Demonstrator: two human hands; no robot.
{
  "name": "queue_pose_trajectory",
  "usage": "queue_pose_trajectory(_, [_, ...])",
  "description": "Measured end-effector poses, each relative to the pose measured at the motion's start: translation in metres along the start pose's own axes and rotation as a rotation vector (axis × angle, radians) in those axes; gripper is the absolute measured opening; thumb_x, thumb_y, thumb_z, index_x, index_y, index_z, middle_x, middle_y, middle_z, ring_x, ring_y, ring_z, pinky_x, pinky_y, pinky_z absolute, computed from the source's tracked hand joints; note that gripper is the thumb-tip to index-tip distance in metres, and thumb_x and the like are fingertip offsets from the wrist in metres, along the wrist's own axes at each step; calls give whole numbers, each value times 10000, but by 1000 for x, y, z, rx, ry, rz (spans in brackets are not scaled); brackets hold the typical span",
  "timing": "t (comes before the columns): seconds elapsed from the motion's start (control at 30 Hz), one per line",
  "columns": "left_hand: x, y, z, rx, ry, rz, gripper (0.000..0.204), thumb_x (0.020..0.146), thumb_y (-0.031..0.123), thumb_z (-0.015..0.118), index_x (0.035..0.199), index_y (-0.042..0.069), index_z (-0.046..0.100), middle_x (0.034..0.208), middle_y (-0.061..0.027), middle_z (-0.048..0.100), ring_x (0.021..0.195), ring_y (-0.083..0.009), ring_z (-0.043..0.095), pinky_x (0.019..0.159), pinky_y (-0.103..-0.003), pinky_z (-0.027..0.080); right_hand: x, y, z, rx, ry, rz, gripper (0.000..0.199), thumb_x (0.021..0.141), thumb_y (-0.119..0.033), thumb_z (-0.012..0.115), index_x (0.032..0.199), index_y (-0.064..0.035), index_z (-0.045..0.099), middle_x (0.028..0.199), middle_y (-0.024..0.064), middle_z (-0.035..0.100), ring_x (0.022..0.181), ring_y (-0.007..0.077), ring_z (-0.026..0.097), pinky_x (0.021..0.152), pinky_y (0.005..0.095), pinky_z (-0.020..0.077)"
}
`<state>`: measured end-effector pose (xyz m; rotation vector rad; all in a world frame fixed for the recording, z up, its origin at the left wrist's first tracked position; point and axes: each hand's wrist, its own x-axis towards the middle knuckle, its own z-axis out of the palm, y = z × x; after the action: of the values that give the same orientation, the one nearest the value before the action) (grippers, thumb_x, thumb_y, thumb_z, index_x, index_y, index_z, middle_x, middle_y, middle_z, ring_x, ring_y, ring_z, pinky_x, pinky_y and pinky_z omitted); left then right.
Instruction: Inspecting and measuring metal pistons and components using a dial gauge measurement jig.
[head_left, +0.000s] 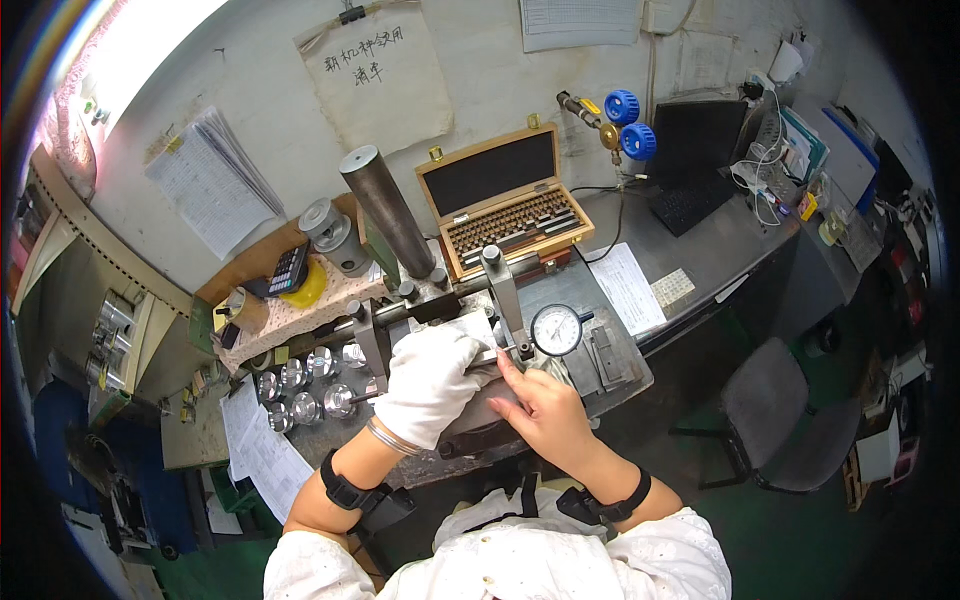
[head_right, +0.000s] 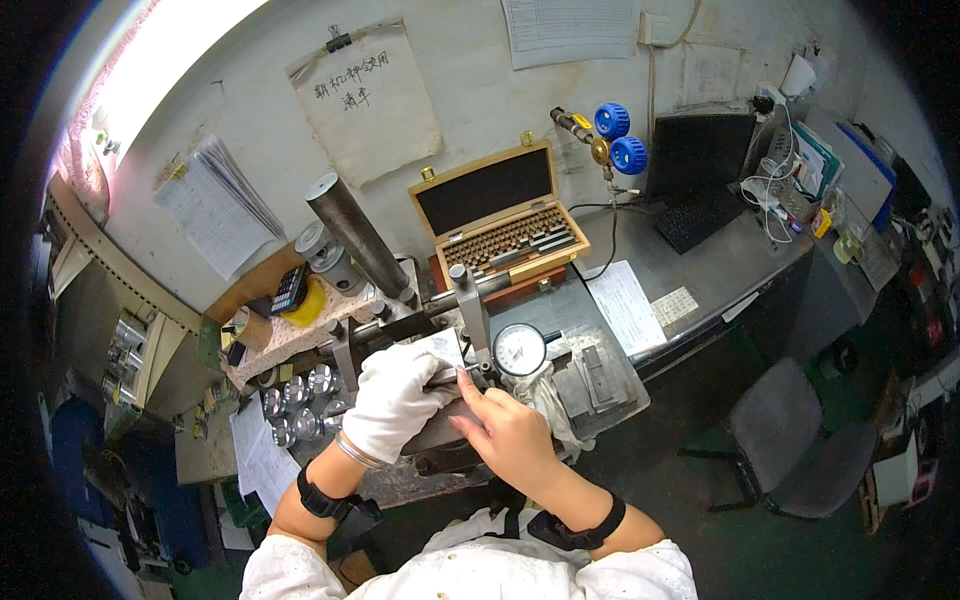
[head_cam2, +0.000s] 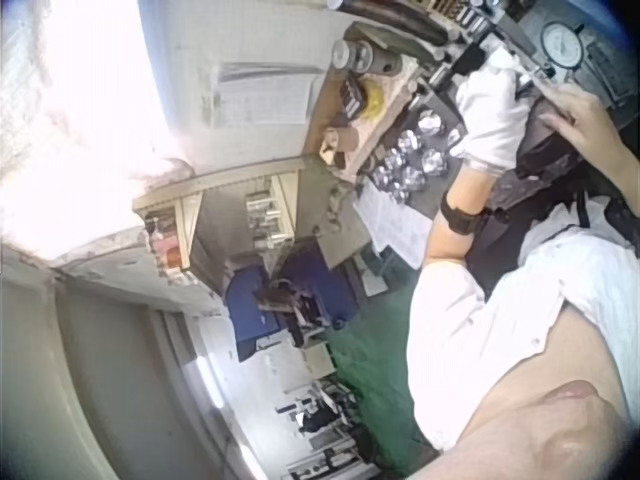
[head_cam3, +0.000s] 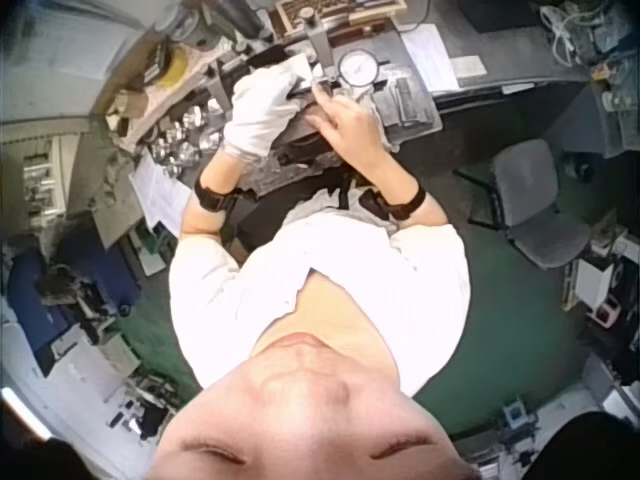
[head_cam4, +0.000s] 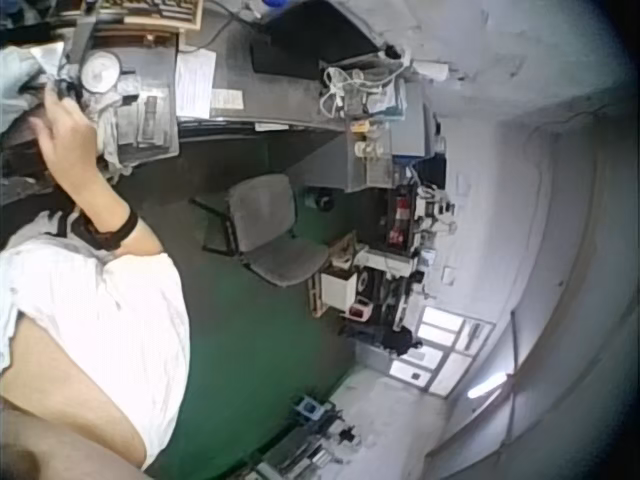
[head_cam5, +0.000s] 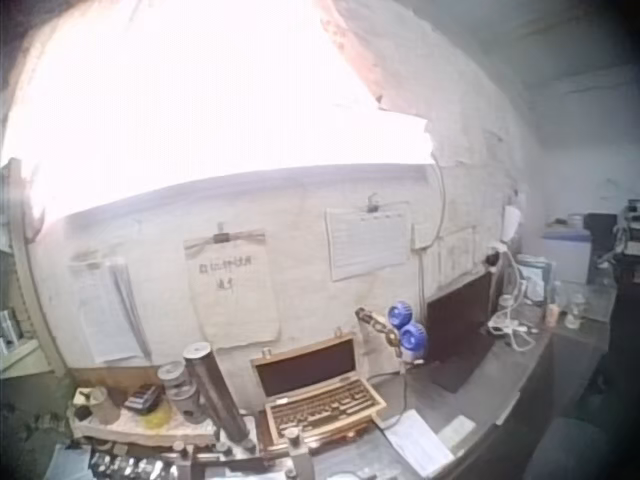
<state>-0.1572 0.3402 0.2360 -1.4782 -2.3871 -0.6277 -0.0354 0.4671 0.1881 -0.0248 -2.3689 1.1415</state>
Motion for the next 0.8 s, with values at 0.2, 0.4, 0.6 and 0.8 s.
queue_pose_trajectory(0.2, [-4,-5,4,-78,35,-5,184,666,216,723,762,85,637,701,-83,586,692,-280,591,634,-382,468,3,2,0,21,-53,-15,577,803,-228,681,1324,-85,480,669,76,473,536,226,506,506,346,420])
queue_pose_trajectory(0.4, [-1,-4,1,-149,26,8,179,675,176,711,822,90,654,751,-85,602,711,-285,597,639,-379,475,5,1,-2,20,-81,-29,579,803,-227,680,1322,-70,477,663,88,481,531,231,507,507,349,423])
queue_pose_trajectory(0.6, [1,-5,0,-173,-3,6,191,692,173,704,862,102,657,794,-85,616,730,-284,604,654,-378,482,6,4,-3,36,-101,-36,586,804,-232,679,1324,-58,470,666,93,485,534,234,510,512,345,427])
queue_pose_trajectory(0.8, [1,-3,-1,-165,-3,10,194,702,183,703,873,105,653,794,-79,615,734,-280,606,657,-377,484,6,4,-4,46,-109,-38,594,805,-237,679,1329,-58,464,664,94,483,534,233,511,511,344,425])
